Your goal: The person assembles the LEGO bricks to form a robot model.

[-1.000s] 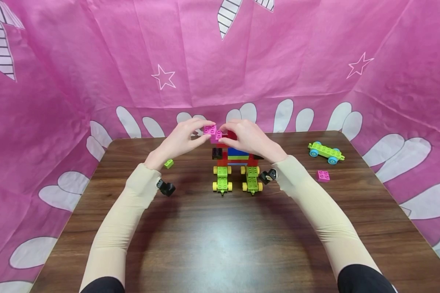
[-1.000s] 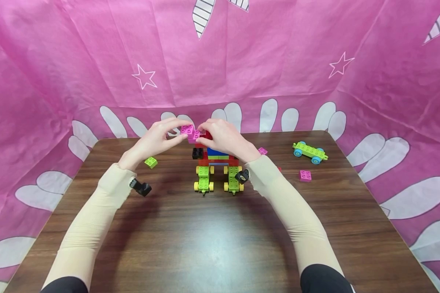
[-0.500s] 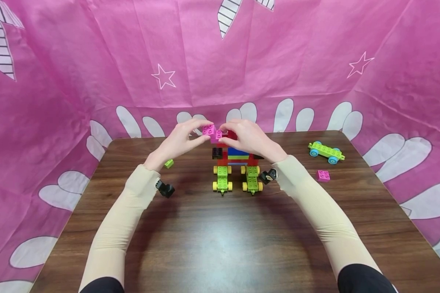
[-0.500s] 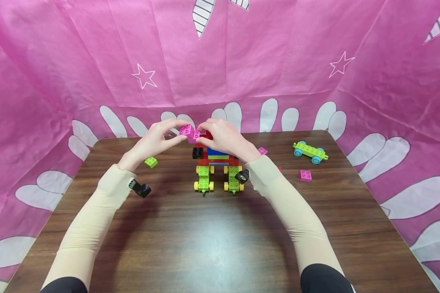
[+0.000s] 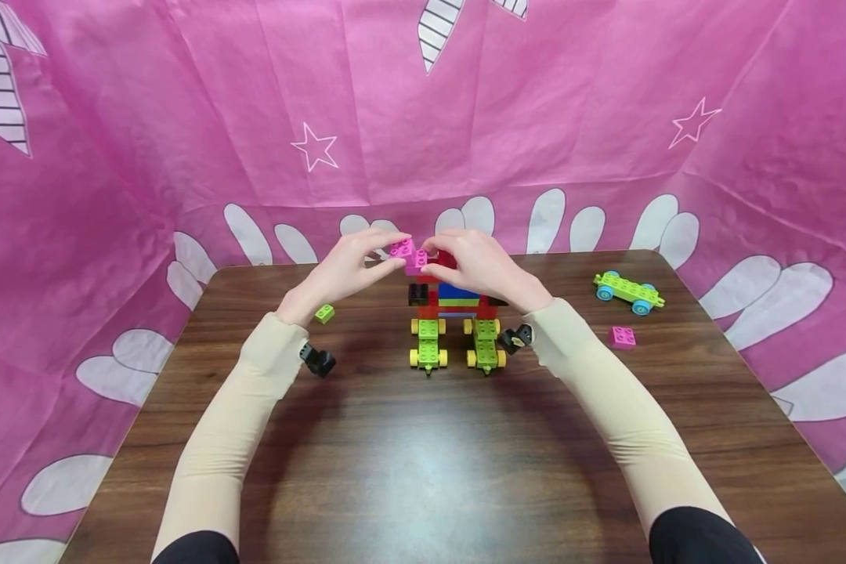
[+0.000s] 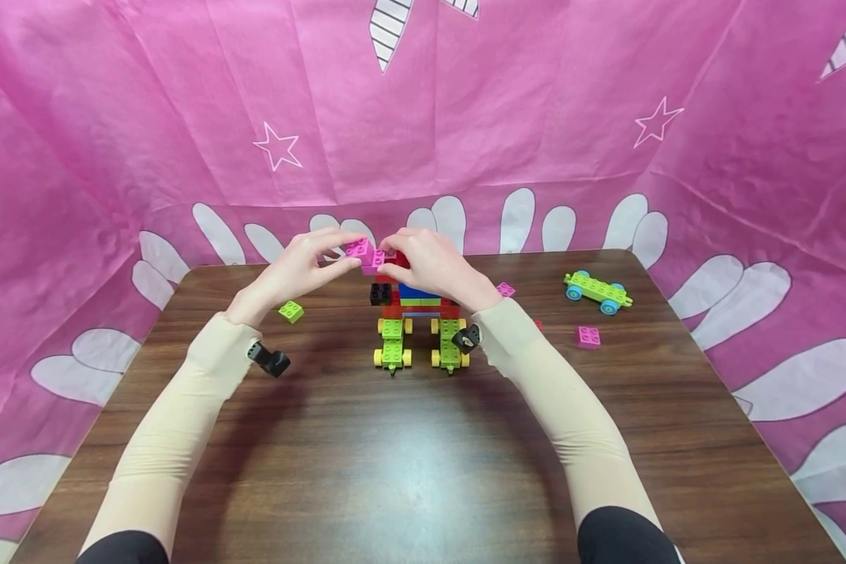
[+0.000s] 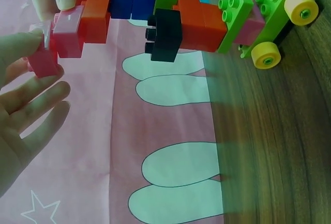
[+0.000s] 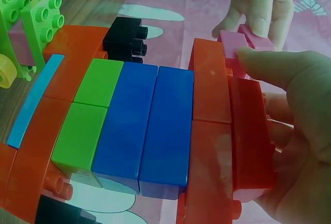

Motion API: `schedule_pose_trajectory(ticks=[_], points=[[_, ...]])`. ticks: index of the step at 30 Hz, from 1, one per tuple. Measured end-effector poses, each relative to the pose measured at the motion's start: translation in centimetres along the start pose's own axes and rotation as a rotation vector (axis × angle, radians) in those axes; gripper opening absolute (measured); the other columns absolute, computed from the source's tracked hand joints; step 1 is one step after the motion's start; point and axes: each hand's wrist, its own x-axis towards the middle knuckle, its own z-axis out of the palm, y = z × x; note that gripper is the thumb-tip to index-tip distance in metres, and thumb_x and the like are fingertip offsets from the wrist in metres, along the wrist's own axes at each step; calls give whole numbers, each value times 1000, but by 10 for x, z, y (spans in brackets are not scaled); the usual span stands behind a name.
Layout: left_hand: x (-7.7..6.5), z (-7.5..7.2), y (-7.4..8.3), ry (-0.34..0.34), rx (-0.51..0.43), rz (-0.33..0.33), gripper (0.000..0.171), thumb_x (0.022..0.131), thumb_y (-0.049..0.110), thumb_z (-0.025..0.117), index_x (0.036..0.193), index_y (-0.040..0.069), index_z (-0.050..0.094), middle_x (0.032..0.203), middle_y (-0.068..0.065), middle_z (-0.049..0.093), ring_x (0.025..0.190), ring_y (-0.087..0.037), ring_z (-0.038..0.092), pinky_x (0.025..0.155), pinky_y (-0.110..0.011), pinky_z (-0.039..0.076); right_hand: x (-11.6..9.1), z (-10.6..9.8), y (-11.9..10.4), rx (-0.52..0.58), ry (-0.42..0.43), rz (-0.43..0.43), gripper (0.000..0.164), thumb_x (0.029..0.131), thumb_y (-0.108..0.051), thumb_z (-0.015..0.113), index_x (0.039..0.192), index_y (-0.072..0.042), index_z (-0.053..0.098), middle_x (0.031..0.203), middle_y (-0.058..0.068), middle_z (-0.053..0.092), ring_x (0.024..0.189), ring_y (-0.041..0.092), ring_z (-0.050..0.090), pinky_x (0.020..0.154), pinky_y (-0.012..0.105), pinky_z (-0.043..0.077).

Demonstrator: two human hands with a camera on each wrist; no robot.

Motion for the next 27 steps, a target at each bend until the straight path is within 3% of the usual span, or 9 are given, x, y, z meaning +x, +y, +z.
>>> schedule_pose_trajectory(ticks=[16, 27], points=[[-1, 1, 2, 19, 47, 56, 45, 87, 26, 65, 130, 16, 56, 112, -6, 62, 100, -17, 59, 80, -34, 56, 0, -1, 0, 8, -18, 7, 37, 86, -38, 65, 112, -12, 65, 105, 5, 70, 90, 18, 66, 81, 32, 55], [2, -2, 5, -18, 62, 14, 44, 89, 22, 64, 131, 12, 55, 115, -8, 61, 102, -19, 61, 83, -36, 55, 0, -1, 0, 7, -18, 10, 38, 86, -39, 65, 113, -12, 65, 106, 5, 70, 92, 18, 66, 83, 32, 54]])
